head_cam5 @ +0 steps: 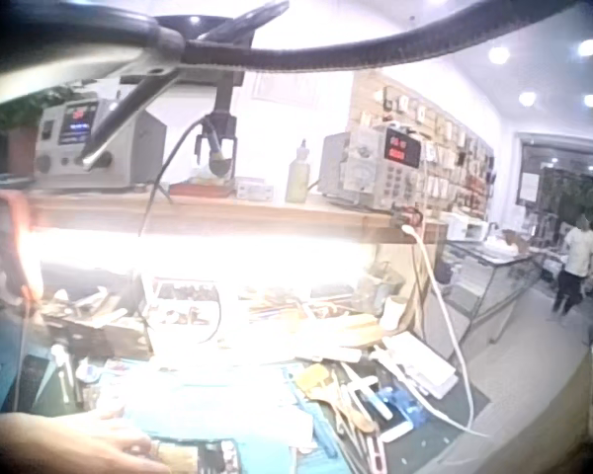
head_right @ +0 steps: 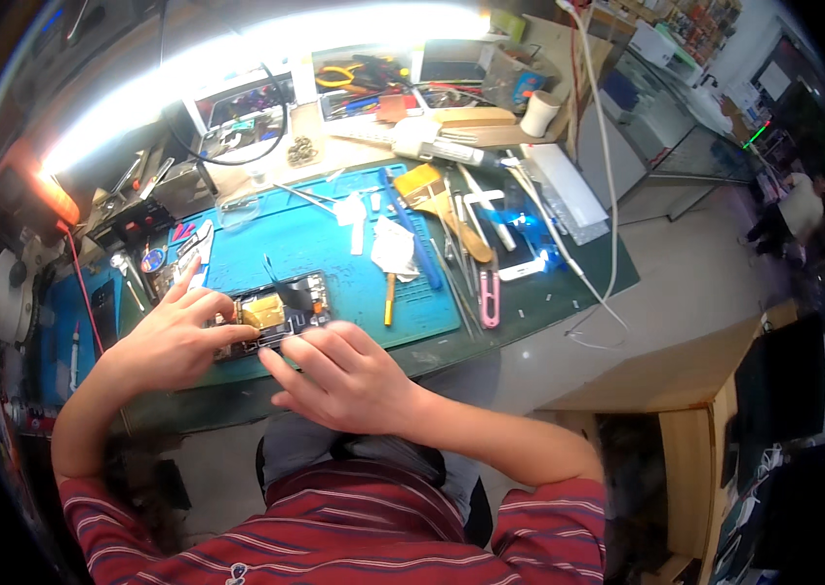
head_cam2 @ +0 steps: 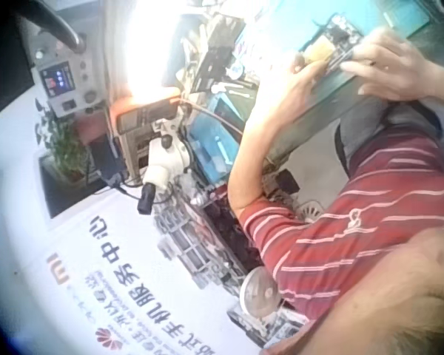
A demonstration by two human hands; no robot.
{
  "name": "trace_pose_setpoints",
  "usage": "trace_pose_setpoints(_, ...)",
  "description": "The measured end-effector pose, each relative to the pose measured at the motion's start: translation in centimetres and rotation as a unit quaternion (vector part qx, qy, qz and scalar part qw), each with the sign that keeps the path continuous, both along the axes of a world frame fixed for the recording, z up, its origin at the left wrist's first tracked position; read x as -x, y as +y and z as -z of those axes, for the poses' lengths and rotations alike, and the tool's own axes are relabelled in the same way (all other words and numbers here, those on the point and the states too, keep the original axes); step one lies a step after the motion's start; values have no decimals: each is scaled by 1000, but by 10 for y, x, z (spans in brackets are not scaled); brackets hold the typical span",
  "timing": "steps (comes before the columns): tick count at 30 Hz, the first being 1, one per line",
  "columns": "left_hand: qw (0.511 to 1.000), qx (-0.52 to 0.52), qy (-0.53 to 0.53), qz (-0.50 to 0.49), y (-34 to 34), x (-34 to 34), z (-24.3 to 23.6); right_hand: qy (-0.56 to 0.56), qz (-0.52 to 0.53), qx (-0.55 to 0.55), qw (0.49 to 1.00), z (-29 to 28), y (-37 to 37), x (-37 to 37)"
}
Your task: The person cleans the exterior of a black smartphone with a white cloth, then opens the device to access the internal components. They remove the back cover and use a screwdriver to detach parts from the motherboard, placing them into a clear plastic container.
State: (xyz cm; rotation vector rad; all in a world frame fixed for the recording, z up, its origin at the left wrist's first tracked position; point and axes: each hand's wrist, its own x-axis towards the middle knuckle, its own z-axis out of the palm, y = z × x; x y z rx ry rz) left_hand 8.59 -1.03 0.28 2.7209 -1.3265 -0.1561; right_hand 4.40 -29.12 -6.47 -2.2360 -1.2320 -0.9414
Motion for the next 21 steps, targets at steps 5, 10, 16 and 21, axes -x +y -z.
trace_pose_setpoints(5,1000,-6,-3,-14,-4,8,-2,-31,37,-94,994,19,-86,8)
trace_pose_setpoints(10,1000,-3,-15,-22,-6,12,-5,33,374,-51,926,-19,-189,-51)
trace_pose_setpoints(16,993,79,-34,-84,-15,9,7,218,534,69,814,-38,-209,-137)
trace_pose_setpoints(21,974,167,-64,-141,-7,7,12,215,603,180,747,-43,-210,-171)
